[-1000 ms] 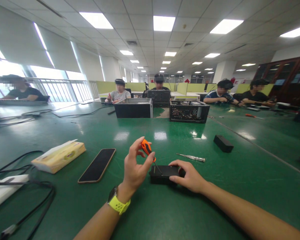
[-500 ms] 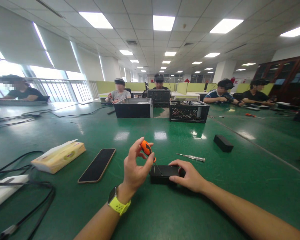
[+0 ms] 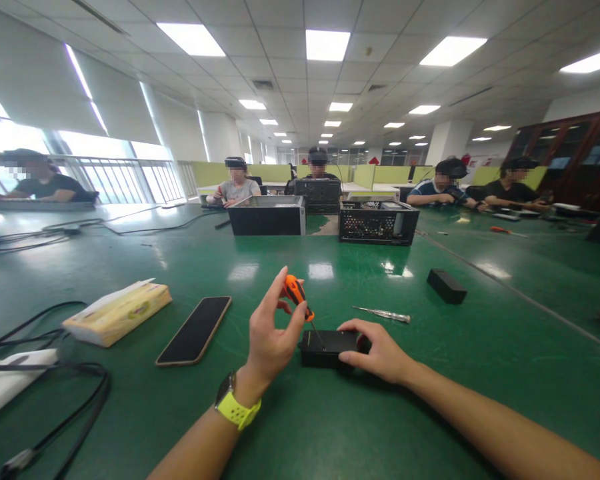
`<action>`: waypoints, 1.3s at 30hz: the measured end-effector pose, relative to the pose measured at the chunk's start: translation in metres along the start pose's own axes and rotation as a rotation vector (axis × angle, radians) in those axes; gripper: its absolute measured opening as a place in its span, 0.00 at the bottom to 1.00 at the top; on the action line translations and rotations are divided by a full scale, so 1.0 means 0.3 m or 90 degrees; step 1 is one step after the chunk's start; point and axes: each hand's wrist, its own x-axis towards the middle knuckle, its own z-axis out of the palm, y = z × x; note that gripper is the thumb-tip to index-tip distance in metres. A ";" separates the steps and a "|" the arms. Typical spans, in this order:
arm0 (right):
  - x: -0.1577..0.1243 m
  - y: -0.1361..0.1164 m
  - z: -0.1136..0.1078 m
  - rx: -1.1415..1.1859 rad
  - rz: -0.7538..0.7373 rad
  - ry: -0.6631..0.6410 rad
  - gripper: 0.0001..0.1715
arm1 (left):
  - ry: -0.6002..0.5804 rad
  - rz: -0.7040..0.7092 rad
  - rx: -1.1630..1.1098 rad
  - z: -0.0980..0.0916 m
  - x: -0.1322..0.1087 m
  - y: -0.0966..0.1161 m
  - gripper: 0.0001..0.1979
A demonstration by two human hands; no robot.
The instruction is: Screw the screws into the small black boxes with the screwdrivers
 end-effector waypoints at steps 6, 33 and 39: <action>0.002 0.002 -0.002 0.007 0.007 -0.008 0.24 | -0.020 -0.015 -0.029 -0.004 0.002 0.001 0.28; -0.001 -0.007 -0.007 0.002 0.005 -0.013 0.23 | 0.016 0.004 -0.040 -0.004 0.006 0.005 0.27; -0.003 -0.015 -0.010 0.008 0.012 -0.020 0.23 | 0.043 0.019 -0.022 -0.007 0.015 -0.005 0.26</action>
